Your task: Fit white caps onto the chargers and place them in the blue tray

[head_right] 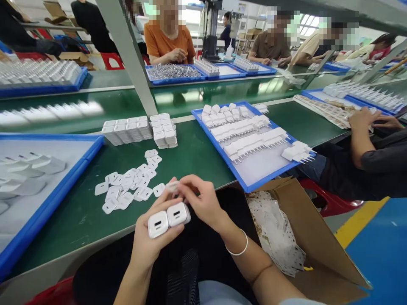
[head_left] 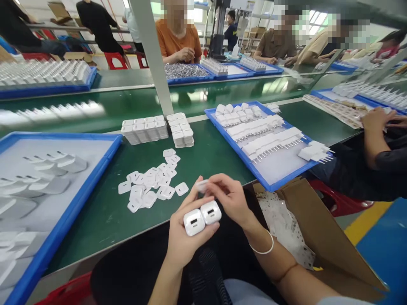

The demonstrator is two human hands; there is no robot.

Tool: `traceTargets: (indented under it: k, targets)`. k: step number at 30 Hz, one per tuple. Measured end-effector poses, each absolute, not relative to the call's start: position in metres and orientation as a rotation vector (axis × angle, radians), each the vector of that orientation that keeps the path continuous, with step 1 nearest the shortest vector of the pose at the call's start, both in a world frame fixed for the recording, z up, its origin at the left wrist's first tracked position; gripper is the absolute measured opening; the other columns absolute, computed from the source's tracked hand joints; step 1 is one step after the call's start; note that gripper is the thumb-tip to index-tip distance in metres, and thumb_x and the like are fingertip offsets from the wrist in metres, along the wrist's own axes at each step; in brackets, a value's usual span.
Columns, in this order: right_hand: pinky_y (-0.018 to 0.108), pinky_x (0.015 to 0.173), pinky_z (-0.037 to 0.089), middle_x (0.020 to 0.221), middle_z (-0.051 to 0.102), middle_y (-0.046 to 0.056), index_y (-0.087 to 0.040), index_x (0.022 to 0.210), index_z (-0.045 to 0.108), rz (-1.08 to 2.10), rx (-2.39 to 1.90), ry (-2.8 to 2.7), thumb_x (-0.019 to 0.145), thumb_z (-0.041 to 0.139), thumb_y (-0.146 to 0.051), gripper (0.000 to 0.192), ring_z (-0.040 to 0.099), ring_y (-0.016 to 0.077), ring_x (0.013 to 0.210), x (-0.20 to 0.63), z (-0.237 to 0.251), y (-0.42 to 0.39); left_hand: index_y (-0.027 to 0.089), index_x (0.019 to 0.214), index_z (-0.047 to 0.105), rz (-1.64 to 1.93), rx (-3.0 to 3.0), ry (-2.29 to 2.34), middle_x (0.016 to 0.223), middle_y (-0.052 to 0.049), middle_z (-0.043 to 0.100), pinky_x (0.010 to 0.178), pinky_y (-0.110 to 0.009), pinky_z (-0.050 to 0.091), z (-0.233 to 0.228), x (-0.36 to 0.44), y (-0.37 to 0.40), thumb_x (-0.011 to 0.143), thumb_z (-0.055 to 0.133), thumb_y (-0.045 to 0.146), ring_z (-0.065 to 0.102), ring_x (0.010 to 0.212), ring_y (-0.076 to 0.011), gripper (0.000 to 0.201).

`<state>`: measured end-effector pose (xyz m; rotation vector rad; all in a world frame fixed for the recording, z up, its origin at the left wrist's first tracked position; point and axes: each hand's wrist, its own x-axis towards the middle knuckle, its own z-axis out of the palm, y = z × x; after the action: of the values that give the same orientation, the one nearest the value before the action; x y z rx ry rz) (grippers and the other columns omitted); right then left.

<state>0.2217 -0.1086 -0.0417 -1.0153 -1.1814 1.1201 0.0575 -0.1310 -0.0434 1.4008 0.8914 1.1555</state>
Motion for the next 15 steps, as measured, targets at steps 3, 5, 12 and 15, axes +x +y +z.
traceTargets:
  k: [3,5,12,15]
  targets:
    - [0.024,0.062,0.050,0.074,0.065,-0.003,-0.021,0.100,0.065,0.664,-1.242,-1.380,0.100,0.060,-0.023,0.005,0.061,0.0104,0.062,0.238,-0.033,-0.119,0.026,0.117,0.078,1.261,1.373,0.977,0.138,-0.011,0.069,0.110,-0.039,0.056,-0.040,0.065,-0.131,0.076,0.085,0.020,0.065,0.131,-0.0311,0.042]
    - [0.023,0.062,0.048,0.073,0.063,-0.004,-0.023,0.106,0.063,0.592,-1.294,-1.414,0.100,0.060,-0.021,0.007,0.059,0.0093,0.063,0.250,-0.025,-0.125,0.025,0.118,0.077,1.320,1.420,1.002,0.127,-0.009,0.075,0.102,-0.032,0.060,-0.038,0.068,-0.129,0.077,0.084,0.017,0.073,0.117,-0.0254,0.043]
    - [0.018,0.057,0.051,0.070,0.068,-0.006,-0.028,0.123,0.064,1.107,-1.107,-1.438,0.100,0.062,-0.017,0.025,0.059,0.0072,0.058,0.259,0.002,-0.140,0.023,0.126,0.072,1.428,1.677,0.913,0.124,-0.008,0.077,0.091,-0.027,0.062,-0.038,0.071,-0.120,0.079,0.081,0.013,0.076,0.102,-0.0195,0.049]
    - [0.017,0.052,0.052,0.068,0.070,-0.006,-0.028,0.118,0.069,1.328,-1.033,-1.377,0.100,0.065,-0.020,0.020,0.060,0.0062,0.053,0.255,0.003,-0.140,0.022,0.127,0.072,1.404,1.744,0.868,0.126,-0.009,0.076,0.094,-0.029,0.062,-0.039,0.068,-0.119,0.079,0.080,0.012,0.076,0.105,-0.0208,0.049]
